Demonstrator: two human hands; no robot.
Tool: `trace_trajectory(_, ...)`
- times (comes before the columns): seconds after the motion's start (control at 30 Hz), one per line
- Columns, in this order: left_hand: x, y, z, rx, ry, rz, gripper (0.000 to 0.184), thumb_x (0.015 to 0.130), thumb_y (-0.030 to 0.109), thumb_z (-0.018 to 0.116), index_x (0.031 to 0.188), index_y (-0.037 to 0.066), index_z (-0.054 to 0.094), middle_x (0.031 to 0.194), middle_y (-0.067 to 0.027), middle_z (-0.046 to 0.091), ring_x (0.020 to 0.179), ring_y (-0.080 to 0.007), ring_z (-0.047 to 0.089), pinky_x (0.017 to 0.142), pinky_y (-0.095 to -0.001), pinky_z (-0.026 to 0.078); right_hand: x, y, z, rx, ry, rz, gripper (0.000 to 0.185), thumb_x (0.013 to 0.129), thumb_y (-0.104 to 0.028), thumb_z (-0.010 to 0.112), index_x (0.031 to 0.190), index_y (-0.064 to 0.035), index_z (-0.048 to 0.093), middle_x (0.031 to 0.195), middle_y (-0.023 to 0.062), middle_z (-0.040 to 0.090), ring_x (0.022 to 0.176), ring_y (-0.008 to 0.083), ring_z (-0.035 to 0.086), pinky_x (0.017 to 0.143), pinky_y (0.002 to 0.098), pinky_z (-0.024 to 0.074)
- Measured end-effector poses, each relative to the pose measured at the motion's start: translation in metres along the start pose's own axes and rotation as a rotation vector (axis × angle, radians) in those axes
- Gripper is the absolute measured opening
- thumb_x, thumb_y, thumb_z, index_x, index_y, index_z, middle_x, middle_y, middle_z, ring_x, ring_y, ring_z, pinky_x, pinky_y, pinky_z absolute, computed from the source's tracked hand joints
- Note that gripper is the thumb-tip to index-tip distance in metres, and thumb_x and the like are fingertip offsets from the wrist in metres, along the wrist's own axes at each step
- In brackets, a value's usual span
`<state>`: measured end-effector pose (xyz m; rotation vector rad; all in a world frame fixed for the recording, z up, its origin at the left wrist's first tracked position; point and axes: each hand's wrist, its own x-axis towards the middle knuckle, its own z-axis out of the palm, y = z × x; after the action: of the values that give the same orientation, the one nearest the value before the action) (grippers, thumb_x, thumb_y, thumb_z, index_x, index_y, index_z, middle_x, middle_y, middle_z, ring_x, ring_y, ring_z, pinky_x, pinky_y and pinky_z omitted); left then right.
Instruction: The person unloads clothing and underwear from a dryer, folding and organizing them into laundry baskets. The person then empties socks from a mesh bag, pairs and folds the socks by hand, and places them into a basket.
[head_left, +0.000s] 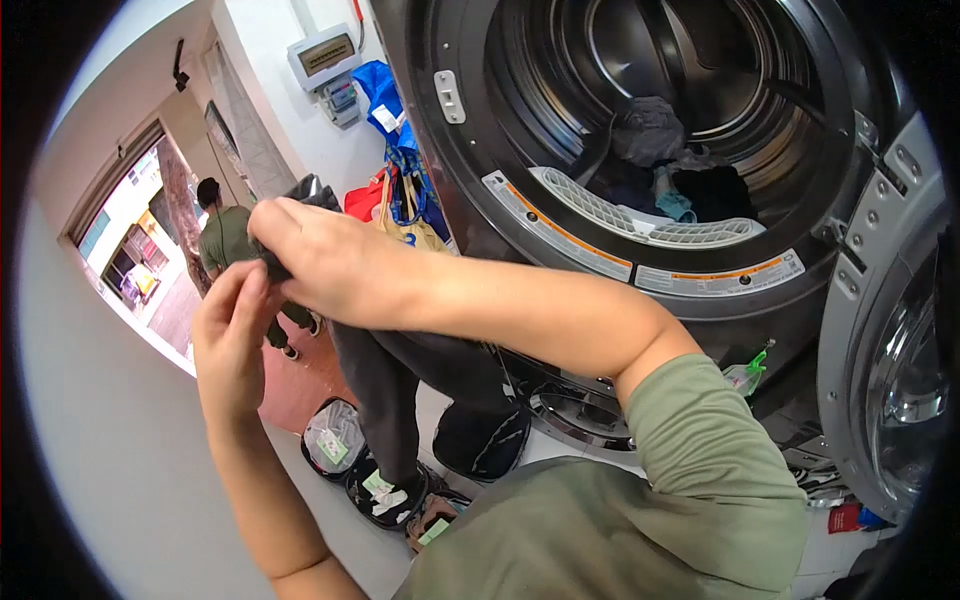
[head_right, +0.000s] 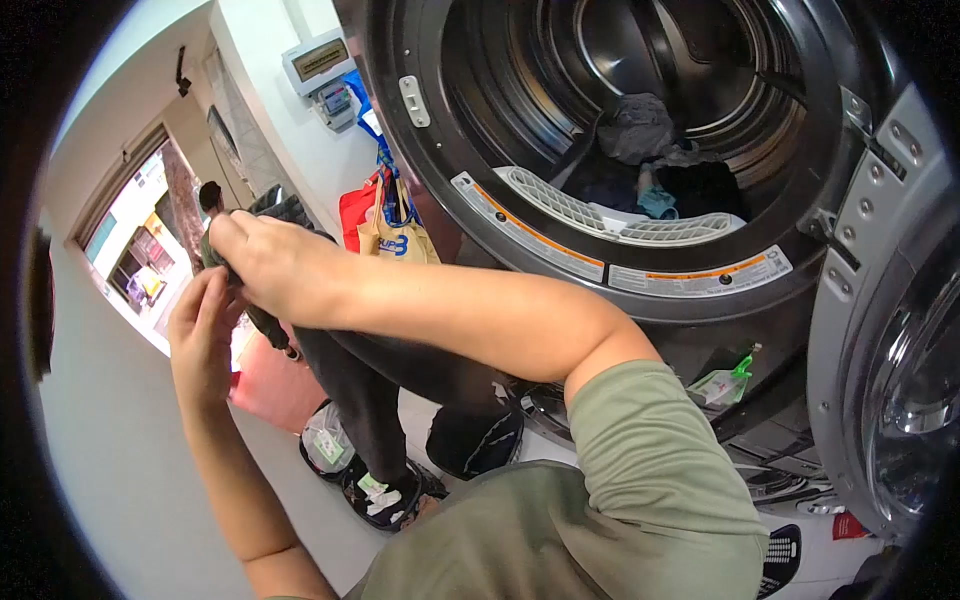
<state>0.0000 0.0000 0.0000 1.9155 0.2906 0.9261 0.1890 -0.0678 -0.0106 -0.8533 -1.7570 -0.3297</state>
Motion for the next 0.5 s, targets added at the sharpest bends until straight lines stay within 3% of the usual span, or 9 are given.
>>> trace_trajectory(0.07, -0.005, -0.020, -0.012, 0.167, 0.085, 0.430, 0.052, 0.099, 0.014, 0.054, 0.145, 0.001, 0.032, 0.140, -0.0178, 0.044, 0.128, -0.0278, 0.047, 0.101, -0.0381, 0.048, 0.020, 0.006, -0.016, 0.051, 0.045, 0.055, 0.045, 0.076, -0.012, 0.075, 0.111, -0.0016, 0.049, 0.100, 0.0227, 0.060, 0.096, 0.0424, 0.060, 0.082, 0.0435, 0.0477)
trace_trajectory(0.1, -0.041, -0.082, 0.034, 0.044, 0.499, 0.541, 0.064, 0.089, 0.001, 0.063, 0.144, 0.002, 0.030, 0.137, -0.0160, 0.046, 0.117, -0.0259, 0.055, 0.094, -0.0379, 0.052, -0.006, 0.002, -0.043, 0.036, -0.088, 0.160, 0.044, 0.075, -0.012, 0.077, 0.110, -0.0019, 0.052, 0.099, 0.0204, 0.062, 0.095, 0.0375, 0.062, 0.082, 0.0394, 0.0490)
trace_trajectory(0.17, -0.053, -0.156, 0.019, 0.163, 0.365, 0.171, 0.095, 0.073, 0.001, 0.073, 0.150, 0.006, 0.018, 0.143, -0.0129, 0.039, 0.128, -0.0256, 0.042, 0.099, -0.0395, 0.046, 0.017, 0.023, -0.059, 0.013, 0.019, 0.009, 0.045, 0.076, -0.013, 0.079, 0.113, -0.0032, 0.054, 0.096, 0.0087, 0.065, 0.094, 0.0194, 0.064, 0.084, 0.0322, 0.0509)
trace_trajectory(0.2, -0.060, -0.194, 0.012, 0.245, 0.276, -0.003, 0.111, 0.065, 0.001, 0.077, 0.154, 0.009, 0.011, 0.146, -0.0113, 0.035, 0.134, -0.0254, 0.036, 0.101, -0.0403, 0.043, 0.030, 0.032, -0.065, 0.425, -0.086, 0.114, 0.040, 0.080, -0.007, 0.077, 0.113, -0.0030, 0.055, 0.101, 0.0067, 0.065, 0.095, 0.0140, 0.063, 0.085, 0.0287, 0.0519)
trace_trajectory(0.23, -0.067, -0.182, 0.041, 0.030, 0.112, -0.108, 0.119, 0.062, 0.004, 0.083, 0.155, 0.010, 0.009, 0.149, -0.0090, 0.034, 0.136, -0.0237, 0.033, 0.107, -0.0389, 0.036, 0.034, 0.023, -0.076, 0.581, -0.116, 0.151, 0.040, 0.082, -0.001, 0.074, 0.117, -0.0021, 0.055, 0.103, 0.0069, 0.065, 0.092, 0.0118, 0.064, 0.083, 0.0267, 0.0532)
trace_trajectory(0.3, -0.074, -0.219, 0.053, -0.213, -0.091, -0.243, 0.120, 0.063, 0.009, 0.085, 0.155, 0.011, 0.008, 0.153, -0.0087, 0.030, 0.140, -0.0241, 0.029, 0.112, -0.0379, 0.029, 0.043, 0.035, -0.094, 0.547, -0.159, 0.083, 0.051, 0.077, -0.012, 0.079, 0.123, -0.0041, 0.056, 0.101, 0.0113, 0.068, 0.093, 0.0180, 0.067, 0.083, 0.0291, 0.0536)
trace_trajectory(0.37, -0.066, -0.238, 0.045, -0.184, -0.367, -0.414, 0.121, 0.063, 0.010, 0.086, 0.155, 0.011, 0.008, 0.155, -0.0105, 0.024, 0.143, -0.0262, 0.025, 0.114, -0.0391, 0.025, 0.045, 0.027, -0.116, 0.714, -0.253, 0.254, 0.051, 0.088, -0.001, 0.067, 0.133, 0.0008, 0.044, 0.109, 0.0092, 0.063, 0.100, 0.0170, 0.063, 0.092, 0.0312, 0.0529)
trace_trajectory(0.43, -0.064, -0.229, 0.050, -0.333, -0.349, -0.374, 0.115, 0.065, 0.007, 0.083, 0.154, 0.010, 0.011, 0.153, -0.0102, 0.028, 0.140, -0.0254, 0.029, 0.112, -0.0376, 0.028, 0.042, 0.032, -0.119, 0.894, -0.231, 0.299, 0.047, 0.089, 0.001, 0.064, 0.132, 0.0007, 0.045, 0.107, 0.0079, 0.063, 0.097, 0.0148, 0.064, 0.087, 0.0283, 0.0544)
trace_trajectory(0.5, -0.065, -0.212, 0.071, -0.633, -0.021, -0.111, 0.103, 0.067, 0.002, 0.076, 0.153, 0.008, 0.019, 0.146, -0.0078, 0.039, 0.131, -0.0216, 0.042, 0.105, -0.0333, 0.037, 0.041, 0.031, -0.117, 0.956, -0.223, 0.247, 0.044, 0.089, 0.003, 0.063, 0.130, 0.0010, 0.047, 0.105, 0.0075, 0.064, 0.094, 0.0142, 0.064, 0.084, 0.0267, 0.0549)
